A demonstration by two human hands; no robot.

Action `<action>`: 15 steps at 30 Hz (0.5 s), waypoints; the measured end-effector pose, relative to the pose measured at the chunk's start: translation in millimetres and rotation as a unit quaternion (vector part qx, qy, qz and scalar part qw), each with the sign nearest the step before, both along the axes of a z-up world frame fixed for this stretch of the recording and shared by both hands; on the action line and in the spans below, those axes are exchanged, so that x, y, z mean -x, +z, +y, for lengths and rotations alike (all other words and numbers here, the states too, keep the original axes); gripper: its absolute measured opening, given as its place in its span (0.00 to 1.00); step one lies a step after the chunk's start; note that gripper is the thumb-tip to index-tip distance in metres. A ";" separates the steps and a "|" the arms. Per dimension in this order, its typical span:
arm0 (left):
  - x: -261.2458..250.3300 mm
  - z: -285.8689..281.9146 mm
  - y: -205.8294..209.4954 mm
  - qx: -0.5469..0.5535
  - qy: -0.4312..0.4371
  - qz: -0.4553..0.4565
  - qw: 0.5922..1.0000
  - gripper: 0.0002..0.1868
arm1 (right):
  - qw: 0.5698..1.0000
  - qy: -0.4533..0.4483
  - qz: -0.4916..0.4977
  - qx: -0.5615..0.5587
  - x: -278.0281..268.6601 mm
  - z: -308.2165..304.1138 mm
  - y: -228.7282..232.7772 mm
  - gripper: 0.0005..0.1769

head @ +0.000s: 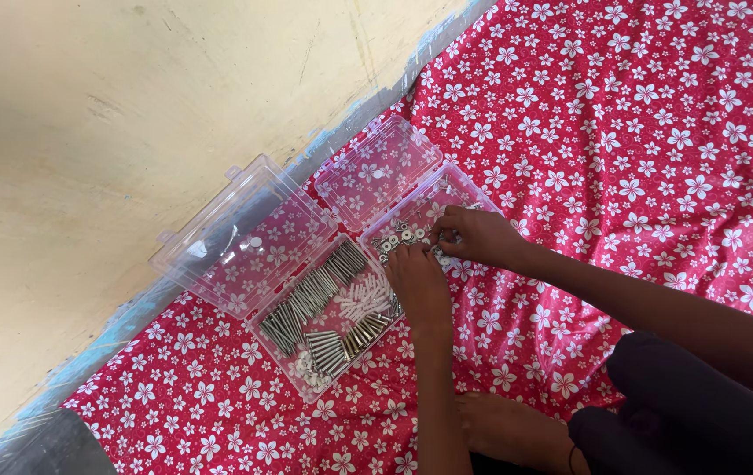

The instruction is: The person retrieves screws and plastic wall anchors from organizer boxes and inserts the screws into the wall anchors by hand.

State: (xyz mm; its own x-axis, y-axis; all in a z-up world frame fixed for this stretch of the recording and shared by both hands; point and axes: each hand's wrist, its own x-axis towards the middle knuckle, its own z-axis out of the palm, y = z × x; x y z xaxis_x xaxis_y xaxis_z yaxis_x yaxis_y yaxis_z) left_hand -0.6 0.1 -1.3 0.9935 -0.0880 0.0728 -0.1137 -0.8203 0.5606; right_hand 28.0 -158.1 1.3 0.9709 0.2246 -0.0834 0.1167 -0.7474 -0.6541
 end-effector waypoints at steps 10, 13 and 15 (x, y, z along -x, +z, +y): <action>0.6 0.1 -2.1 -0.010 -0.006 -0.014 1.000 0.10 | 1.000 0.009 -0.011 0.026 0.7 0.5 -1.2 0.11; -0.4 -0.3 -1.8 -0.003 -0.004 -0.019 1.000 0.10 | 1.000 0.008 -0.004 0.028 0.6 0.6 -2.3 0.11; -0.5 -0.6 -1.7 0.000 -0.001 0.008 1.000 0.10 | 0.999 0.005 0.003 0.033 0.1 0.6 -2.2 0.11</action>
